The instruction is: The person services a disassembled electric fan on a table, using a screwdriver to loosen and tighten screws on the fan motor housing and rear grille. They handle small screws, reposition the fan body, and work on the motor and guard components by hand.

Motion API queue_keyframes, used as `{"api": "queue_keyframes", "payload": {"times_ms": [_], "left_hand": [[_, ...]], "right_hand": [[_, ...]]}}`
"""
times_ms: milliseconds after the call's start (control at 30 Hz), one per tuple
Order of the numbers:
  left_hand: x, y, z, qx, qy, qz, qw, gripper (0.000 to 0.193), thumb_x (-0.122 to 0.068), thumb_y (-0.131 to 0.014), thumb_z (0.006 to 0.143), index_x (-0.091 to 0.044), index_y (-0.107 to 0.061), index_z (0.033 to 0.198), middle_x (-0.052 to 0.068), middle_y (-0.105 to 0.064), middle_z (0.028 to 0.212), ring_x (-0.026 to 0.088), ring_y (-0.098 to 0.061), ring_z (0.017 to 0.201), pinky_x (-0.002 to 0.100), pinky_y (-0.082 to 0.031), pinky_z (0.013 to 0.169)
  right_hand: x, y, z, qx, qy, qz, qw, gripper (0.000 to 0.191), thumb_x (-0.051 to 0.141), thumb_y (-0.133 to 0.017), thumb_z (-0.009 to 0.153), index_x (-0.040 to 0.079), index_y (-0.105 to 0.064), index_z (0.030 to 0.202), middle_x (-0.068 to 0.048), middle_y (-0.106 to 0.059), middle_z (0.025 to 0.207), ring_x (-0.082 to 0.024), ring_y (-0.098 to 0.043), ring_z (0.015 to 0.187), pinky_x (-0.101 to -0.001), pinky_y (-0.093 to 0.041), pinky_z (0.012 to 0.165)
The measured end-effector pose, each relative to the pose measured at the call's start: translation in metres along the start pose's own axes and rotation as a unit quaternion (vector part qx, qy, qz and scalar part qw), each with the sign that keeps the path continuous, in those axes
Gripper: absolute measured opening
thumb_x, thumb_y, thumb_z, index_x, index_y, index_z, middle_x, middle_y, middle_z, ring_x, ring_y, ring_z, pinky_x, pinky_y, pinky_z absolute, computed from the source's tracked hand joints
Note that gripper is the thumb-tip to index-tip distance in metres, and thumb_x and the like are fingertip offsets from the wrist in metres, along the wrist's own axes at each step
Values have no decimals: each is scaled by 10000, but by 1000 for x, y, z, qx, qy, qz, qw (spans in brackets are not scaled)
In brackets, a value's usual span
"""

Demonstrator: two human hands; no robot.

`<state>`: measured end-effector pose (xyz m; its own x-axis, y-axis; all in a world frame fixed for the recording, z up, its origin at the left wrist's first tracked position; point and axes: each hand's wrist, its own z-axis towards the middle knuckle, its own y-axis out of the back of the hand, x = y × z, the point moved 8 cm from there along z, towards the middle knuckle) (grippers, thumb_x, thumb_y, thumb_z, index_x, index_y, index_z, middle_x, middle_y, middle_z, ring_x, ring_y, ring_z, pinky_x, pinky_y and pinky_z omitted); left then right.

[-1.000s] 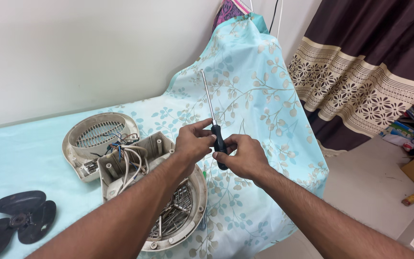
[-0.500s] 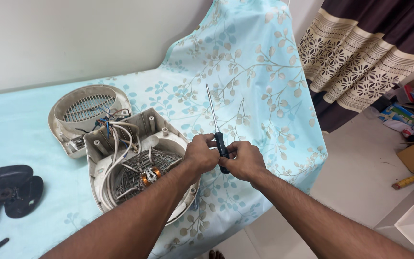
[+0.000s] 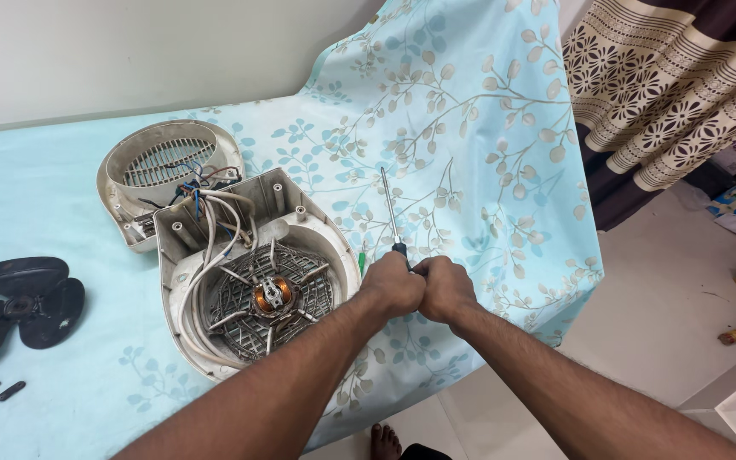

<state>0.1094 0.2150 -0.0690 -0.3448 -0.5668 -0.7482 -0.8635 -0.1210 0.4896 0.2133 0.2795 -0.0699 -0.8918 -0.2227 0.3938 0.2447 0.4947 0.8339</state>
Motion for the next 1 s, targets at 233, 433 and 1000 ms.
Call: {"api": "queue_keyframes", "payload": {"times_ms": [233,433,1000], "left_hand": [[11,-7,2,5,17,-33,999,469,-180,-613,862,56,-635,1266,245,-698,1237,336,-696,1157,420,-561,954],[13,-10,3,11,23,-18,1000,468,-231,-643,893,59,-636,1261,237,-688,1247,329,-691,1166,416,-567,946],[-13,74,-33,-258,-168,-119,944,348,-265,-658,892,-108,-731,1194,135,-755,1163,259,-718,1038,382,-550,945]], "right_hand": [[-3,-5,3,-1,-6,8,1000,362,171,-747,858,124,-745,1216,-122,-763,1160,-257,-737,1089,-391,-591,936],[-6,-9,9,-3,4,12,1000,326,142,-743,845,115,-760,1169,-109,-786,1130,-240,-752,1068,-379,-599,926],[44,45,18,-116,124,49,984,405,421,-758,859,90,-769,1092,-117,-802,1034,-262,-759,978,-381,-578,885]]}}
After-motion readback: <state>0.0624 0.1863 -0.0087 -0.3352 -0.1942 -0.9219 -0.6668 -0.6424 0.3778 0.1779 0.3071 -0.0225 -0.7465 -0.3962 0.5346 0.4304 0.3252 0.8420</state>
